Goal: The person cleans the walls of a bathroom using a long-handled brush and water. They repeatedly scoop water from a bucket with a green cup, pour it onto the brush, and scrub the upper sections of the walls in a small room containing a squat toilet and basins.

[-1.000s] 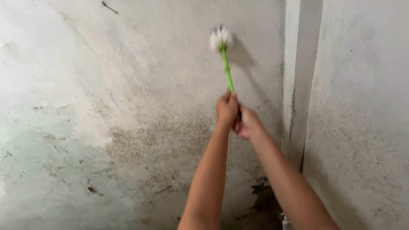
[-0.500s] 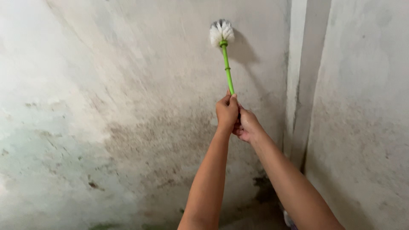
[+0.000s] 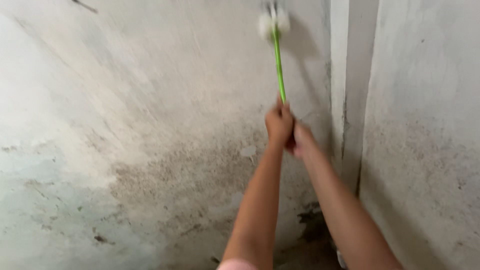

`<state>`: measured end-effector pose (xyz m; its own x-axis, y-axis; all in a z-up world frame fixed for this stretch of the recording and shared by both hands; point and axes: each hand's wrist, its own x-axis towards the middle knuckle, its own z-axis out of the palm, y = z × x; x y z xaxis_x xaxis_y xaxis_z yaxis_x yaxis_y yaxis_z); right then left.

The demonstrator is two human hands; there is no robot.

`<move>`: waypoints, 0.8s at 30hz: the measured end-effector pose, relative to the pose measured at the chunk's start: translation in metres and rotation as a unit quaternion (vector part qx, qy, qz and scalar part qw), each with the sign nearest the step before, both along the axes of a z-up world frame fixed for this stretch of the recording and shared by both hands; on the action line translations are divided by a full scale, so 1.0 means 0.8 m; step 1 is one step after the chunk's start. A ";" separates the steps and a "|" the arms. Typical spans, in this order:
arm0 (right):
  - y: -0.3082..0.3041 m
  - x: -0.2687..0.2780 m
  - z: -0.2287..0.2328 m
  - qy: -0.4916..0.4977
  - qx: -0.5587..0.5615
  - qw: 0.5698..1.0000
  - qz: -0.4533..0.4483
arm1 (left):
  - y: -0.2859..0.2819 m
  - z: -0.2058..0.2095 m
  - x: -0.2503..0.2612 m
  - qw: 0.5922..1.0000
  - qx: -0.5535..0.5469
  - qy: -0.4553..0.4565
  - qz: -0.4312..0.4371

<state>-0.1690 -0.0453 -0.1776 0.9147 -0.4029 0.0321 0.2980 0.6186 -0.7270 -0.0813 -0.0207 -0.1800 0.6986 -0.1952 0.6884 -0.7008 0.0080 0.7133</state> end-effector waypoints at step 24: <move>-0.049 0.042 0.208 -0.016 -0.097 0.995 -0.021 | -0.014 0.250 0.011 0.994 -0.038 0.076 -0.068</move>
